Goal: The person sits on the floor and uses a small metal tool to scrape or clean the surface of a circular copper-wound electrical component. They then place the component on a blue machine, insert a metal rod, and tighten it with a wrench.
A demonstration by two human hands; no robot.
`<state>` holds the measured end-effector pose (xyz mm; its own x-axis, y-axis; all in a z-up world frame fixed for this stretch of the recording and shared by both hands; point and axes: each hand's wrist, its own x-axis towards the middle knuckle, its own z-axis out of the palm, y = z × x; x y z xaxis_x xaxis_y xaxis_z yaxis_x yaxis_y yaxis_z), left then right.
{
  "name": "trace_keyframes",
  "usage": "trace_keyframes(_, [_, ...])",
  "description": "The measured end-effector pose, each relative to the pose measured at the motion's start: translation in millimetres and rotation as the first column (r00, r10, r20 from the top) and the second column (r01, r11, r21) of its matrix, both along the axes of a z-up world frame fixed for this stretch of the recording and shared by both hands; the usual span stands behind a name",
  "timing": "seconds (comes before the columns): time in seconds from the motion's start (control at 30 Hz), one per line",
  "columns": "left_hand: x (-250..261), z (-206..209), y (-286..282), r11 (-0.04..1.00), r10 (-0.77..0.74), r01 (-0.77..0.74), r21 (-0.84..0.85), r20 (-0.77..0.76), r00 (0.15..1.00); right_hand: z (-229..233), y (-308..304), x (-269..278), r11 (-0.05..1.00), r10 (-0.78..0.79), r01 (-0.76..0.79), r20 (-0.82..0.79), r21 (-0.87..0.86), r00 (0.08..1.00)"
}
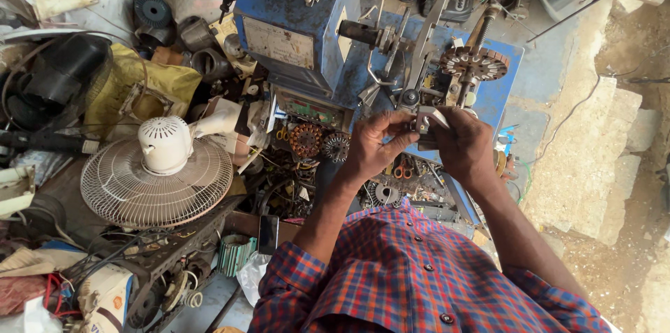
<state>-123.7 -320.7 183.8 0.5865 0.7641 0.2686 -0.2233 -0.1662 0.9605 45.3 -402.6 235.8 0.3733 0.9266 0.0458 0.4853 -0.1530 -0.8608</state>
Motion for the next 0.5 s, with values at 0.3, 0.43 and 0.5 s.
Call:
trace_keyframes(0.3, [-11.9, -7.2, 15.7, 0.909, -0.285, 0.325, -0.260, 0.181, 0.941, 15.6, -15.3, 3.3, 0.993, 0.072, -0.078, 0.078, 0.086, 0.994])
trace_keyframes(0.43, [-4.8, -11.4, 13.0, 0.811, -0.218, 0.357, -0.462, 0.327, 0.919, 11.7, -15.0, 0.2, 0.989, 0.036, -0.058, 0.163, 0.133, 0.986])
trace_keyframes(0.5, [-4.5, -15.8, 4.7, 0.735, -0.153, 0.355, -0.578, 0.369, 0.917, 5.9, -16.0, -0.5, 0.978, 0.039, -0.096, 0.286, 0.187, 0.957])
